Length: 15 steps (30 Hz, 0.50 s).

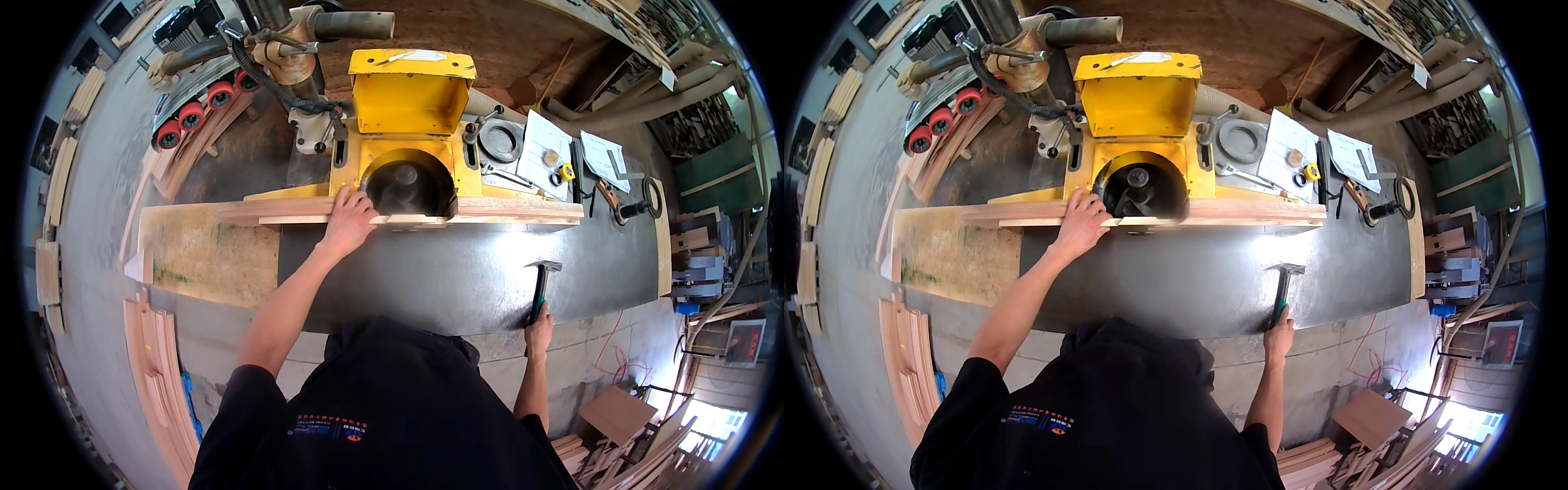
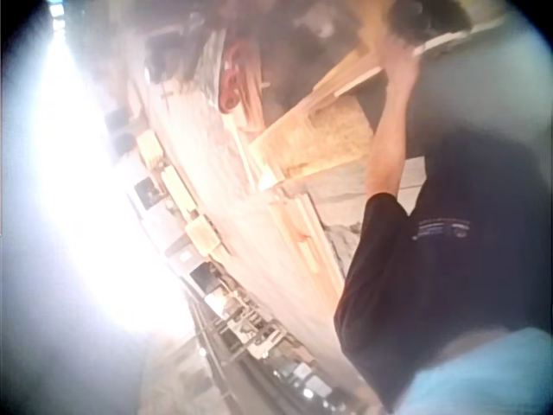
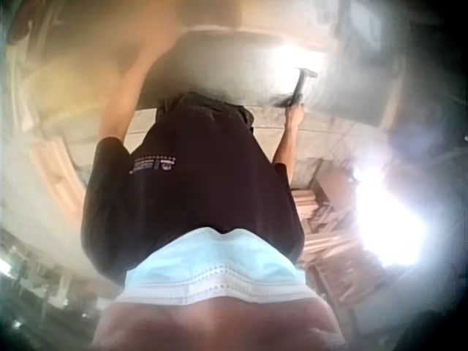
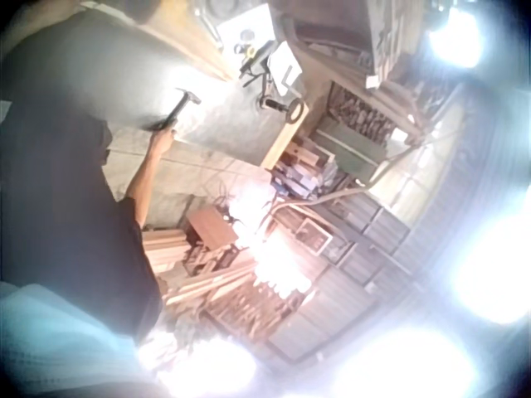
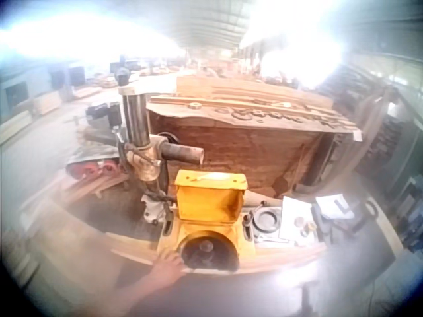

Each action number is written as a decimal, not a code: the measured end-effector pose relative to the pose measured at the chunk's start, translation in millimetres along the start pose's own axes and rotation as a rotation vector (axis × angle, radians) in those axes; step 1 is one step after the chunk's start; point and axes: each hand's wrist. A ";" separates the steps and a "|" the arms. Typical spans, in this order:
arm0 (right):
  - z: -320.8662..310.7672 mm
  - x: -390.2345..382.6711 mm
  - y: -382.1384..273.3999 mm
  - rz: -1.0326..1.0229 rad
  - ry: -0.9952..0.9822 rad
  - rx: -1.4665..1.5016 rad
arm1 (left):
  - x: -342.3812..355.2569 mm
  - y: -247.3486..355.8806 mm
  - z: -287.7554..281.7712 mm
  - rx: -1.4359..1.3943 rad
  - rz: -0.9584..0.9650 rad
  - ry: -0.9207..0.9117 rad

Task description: The person operates a yellow mortising machine in a woodworking workshop. They mark a wooden plank, retrieve a chisel from a cabinet, install it into the machine using a hammer and wrench, and then feed the plank through the machine to cut mortises.

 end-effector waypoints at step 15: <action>25.7 -10.9 -39.5 0.056 0.061 0.395 | -21.2 -14.9 -39.1 -0.180 -0.145 0.018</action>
Point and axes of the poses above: each hand's wrist, its own x-axis towards the middle knuckle, its own z-axis out of the palm, y = z × x, and after that the axes turned 6 degrees about -z, right-handed
